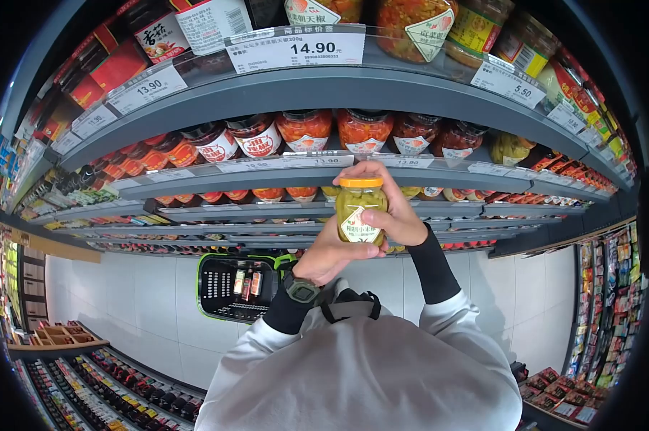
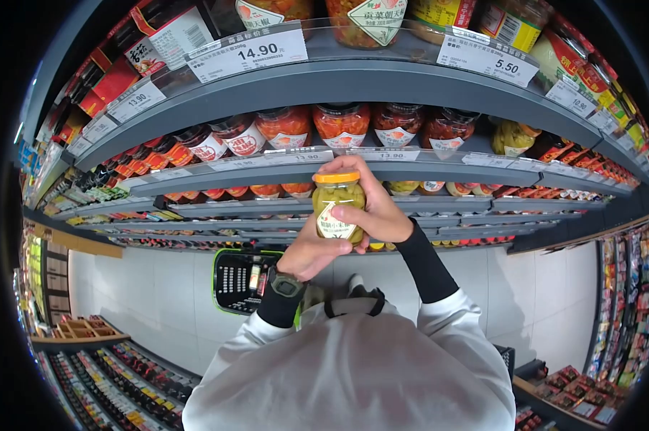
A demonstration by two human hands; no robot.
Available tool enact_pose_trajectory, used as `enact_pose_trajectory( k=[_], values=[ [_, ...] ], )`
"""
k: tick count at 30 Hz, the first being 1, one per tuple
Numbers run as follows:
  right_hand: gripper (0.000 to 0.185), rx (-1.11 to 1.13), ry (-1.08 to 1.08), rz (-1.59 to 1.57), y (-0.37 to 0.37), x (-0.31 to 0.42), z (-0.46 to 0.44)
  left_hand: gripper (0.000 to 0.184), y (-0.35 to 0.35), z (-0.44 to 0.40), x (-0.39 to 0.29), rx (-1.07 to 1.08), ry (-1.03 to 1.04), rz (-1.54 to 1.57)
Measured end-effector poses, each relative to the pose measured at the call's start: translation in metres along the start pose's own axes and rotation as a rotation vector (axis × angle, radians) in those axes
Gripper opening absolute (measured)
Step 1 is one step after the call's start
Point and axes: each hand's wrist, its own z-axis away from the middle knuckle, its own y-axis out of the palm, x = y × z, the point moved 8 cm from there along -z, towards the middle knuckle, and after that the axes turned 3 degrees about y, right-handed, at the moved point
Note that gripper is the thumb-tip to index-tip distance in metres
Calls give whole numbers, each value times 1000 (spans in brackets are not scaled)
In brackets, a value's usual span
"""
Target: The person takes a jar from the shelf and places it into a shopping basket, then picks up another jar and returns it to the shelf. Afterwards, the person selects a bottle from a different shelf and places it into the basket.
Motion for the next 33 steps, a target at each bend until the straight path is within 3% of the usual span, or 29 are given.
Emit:
enact_pose_trajectory(
  k=[3, 15, 18, 24, 27, 33],
  values=[
    [65, -16, 9, -29, -1, 0, 1, 57, 4, -1, -4, 3, 16, -22],
    [34, -37, 54, -277, -1, -5, -2, 51, -1, 1, 0, -100, 59, -37],
    [55, -118, 69, -174, -3, -6, -3, 48, 0, 3, 1, -122, 65, 22],
    [55, -108, 59, -121, -5, -4, -3, 44, 5, 1, -2, -77, 97, 78],
    [37, 7, 31, -195, -1, 4, -5, 44, 7, 2, -4, -60, 96, 71],
    [37, 26, 48, -169, 0, 10, -7, 47, 6, 4, -2, -103, 75, 40]
  ],
)
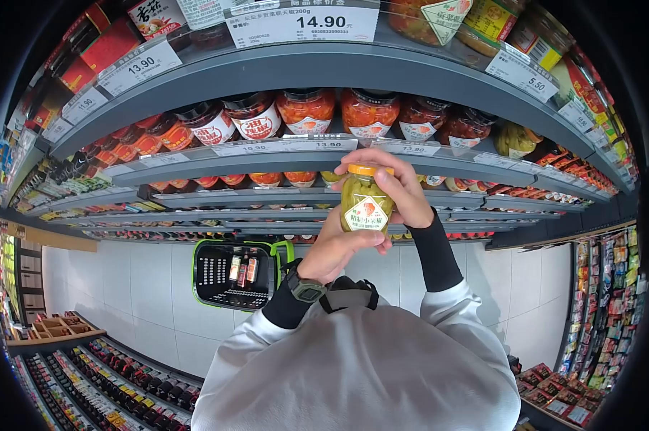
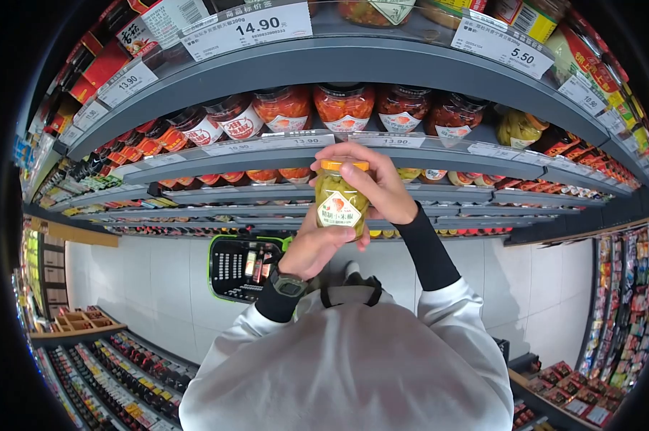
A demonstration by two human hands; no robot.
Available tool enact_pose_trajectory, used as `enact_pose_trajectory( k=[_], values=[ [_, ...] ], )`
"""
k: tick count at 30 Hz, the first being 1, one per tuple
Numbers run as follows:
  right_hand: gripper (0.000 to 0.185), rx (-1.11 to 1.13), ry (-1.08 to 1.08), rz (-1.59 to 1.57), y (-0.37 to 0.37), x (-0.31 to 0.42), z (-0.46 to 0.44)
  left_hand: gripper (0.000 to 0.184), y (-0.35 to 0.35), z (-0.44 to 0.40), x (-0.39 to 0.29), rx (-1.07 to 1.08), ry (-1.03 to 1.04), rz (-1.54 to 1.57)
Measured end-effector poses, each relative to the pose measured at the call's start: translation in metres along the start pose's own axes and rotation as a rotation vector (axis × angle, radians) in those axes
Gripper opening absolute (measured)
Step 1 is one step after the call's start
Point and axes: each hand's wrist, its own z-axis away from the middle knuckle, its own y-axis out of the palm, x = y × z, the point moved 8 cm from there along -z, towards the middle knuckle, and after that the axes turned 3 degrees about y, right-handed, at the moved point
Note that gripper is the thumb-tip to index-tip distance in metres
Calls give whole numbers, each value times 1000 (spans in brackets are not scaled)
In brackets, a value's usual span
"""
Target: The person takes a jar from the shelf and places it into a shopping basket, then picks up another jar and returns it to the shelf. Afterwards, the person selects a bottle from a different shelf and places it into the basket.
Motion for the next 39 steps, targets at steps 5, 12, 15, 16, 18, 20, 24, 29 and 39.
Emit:
enact_pose_trajectory(
  k=[5, 12, 15, 16, 18, 20, 24, 29, 39],
  values=[
    [32, -39, 46, -2, -3, -1, -1, 49, 3, -2, -1, 20, -39, -1],
    [32, -51, 48, 11, -5, 0, -4, 52, 0, -3, 7, 6, -64, 30],
    [32, -61, 38, -11, -6, -2, -2, 54, 2, -2, 8, 19, -51, 8],
    [32, -66, 32, -19, -6, -2, -2, 54, 3, -3, 7, 24, -38, 1],
    [32, -93, 29, -29, -6, -2, -1, 54, 3, -2, 6, 26, -24, -7],
    [31, -121, 18, -35, -6, -2, 0, 53, 2, -2, 6, 20, -25, -8],
    [36, -181, -7, -12, -6, -6, 0, 51, -1, 0, 6, -20, -23, 19],
    [39, -213, -27, 8, -5, -5, 0, 44, 0, 0, 5, -34, -14, 7],
    [41, -216, -13, -10, -5, -8, 3, 45, 0, 2, 8, -54, -13, -35]
  ],
)
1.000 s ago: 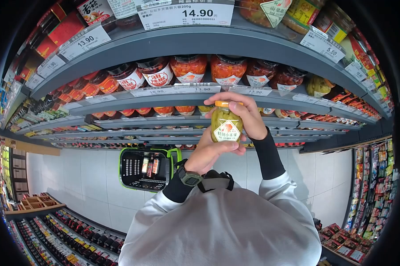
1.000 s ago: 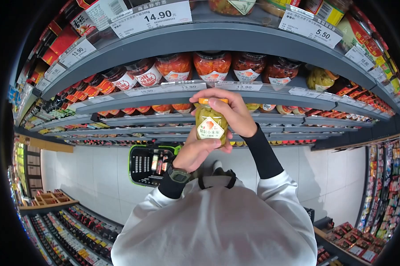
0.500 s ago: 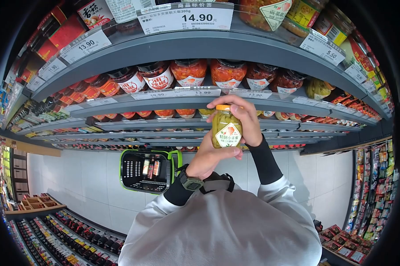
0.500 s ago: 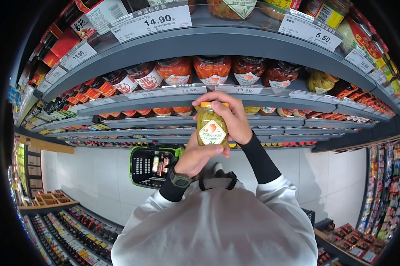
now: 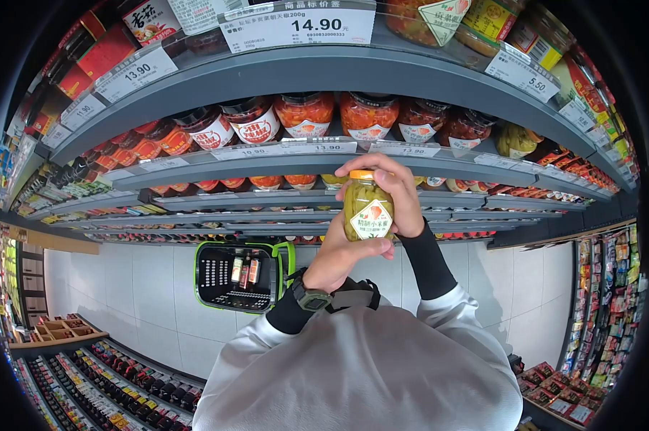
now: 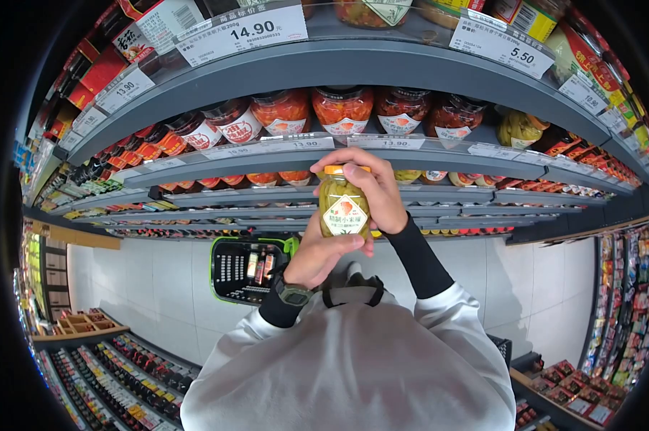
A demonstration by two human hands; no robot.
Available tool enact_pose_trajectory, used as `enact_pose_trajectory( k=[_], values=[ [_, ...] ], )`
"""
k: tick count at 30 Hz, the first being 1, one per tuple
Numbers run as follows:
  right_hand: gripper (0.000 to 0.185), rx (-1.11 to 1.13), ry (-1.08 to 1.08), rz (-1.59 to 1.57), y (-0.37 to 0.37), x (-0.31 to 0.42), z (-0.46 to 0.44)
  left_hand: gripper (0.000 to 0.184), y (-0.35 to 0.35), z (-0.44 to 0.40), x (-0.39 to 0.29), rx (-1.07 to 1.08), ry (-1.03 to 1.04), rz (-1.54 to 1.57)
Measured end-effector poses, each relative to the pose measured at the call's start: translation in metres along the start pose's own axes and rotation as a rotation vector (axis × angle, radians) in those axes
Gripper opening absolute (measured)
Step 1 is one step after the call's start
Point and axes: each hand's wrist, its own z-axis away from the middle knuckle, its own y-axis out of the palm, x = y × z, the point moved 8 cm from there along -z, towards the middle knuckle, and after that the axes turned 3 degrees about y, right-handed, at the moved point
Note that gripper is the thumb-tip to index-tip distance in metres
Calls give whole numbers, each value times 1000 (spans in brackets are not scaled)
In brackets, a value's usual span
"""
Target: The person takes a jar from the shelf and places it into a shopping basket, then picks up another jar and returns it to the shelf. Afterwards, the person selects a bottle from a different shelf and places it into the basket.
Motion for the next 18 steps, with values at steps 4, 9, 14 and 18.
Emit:
enact_pose_trajectory(
  k=[4, 9, 14, 18],
  values=[
    [44, 27, -10, -43, -1, -2, 0, 49, 0, 0, 1, -13, 8, -68],
    [44, 22, 1, -89, -3, -5, 0, 47, 2, -1, -2, -33, 51, -115],
    [31, 87, -34, -165, 0, -2, 0, 46, -3, -3, 2, -30, 78, -120],
    [27, 66, -14, -114, 1, 0, 2, 62, -9, -6, 11, 10, 34, -130]
  ],
)
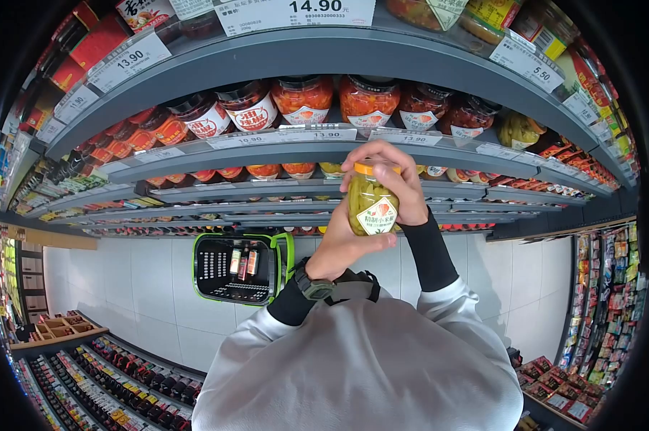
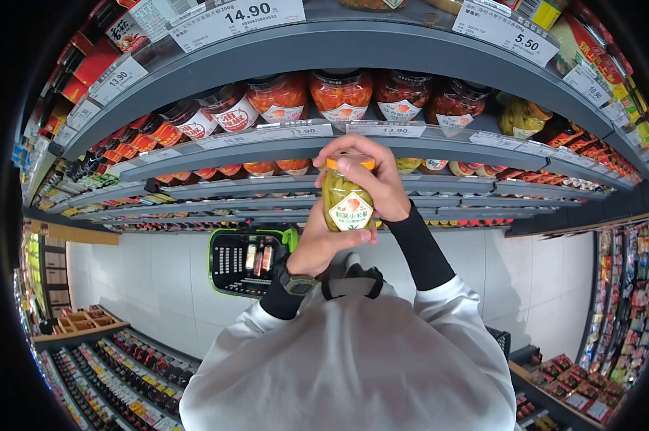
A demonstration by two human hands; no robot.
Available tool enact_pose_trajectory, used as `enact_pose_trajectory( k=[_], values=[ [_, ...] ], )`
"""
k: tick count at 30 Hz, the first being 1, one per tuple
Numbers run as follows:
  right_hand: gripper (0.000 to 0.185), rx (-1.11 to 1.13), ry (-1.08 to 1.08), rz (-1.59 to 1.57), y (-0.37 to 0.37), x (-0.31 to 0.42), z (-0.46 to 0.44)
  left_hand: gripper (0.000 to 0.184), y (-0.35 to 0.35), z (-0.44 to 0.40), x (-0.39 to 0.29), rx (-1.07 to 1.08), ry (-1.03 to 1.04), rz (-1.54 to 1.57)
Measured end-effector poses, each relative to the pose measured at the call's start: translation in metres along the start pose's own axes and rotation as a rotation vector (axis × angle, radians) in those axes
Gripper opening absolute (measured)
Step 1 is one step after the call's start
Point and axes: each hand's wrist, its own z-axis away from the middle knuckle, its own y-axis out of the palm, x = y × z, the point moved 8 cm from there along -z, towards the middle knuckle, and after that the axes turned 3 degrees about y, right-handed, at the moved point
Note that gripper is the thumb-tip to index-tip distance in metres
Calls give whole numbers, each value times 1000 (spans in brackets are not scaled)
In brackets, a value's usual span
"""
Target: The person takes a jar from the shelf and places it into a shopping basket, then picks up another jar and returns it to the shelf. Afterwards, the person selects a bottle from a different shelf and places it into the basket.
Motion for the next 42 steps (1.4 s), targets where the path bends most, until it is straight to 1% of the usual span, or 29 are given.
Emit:
enact_pose_trajectory(
  k=[2, 5, 8, 11, 14, 20, 26, 29, 35, 38, 41, 42],
  values=[
    [30, -16, 33, 59, 0, 1, 1, 64, 3, 1, -1, 35, -21, 37],
    [27, 11, 20, 39, 0, 1, -2, 66, 3, -1, -1, 88, -69, 34],
    [26, 27, 13, 49, -2, 0, -3, 68, 3, -2, -2, 114, -72, 11],
    [17, 60, -8, 12, -1, 3, -4, 58, 4, -2, -4, 81, -64, 6],
    [17, 51, 3, 36, -1, 4, -5, 60, 6, -2, -5, 91, -9, 16],
    [17, 29, -8, 51, -2, 4, -6, 62, 4, -3, -7, 83, -50, 30],
    [18, 17, -8, 48, -3, 2, -6, 62, 3, -4, -5, 75, -49, 28],
    [22, -15, 40, 106, -1, 3, -5, 62, 4, -4, -6, 76, -26, 40],
    [23, -13, 64, 101, 1, 2, -5, 62, 4, -1, -5, 103, -26, 41],
    [26, -2, 101, 179, 5, 4, -1, 53, 8, 3, -8, 99, -25, 135],
    [26, 78, 10, 242, 15, 13, 0, 60, 19, 13, -5, 244, -122, 559],
    [44, 138, 72, 184, 19, 7, 0, 73, 25, 17, -1, 386, -190, 749]
  ],
)
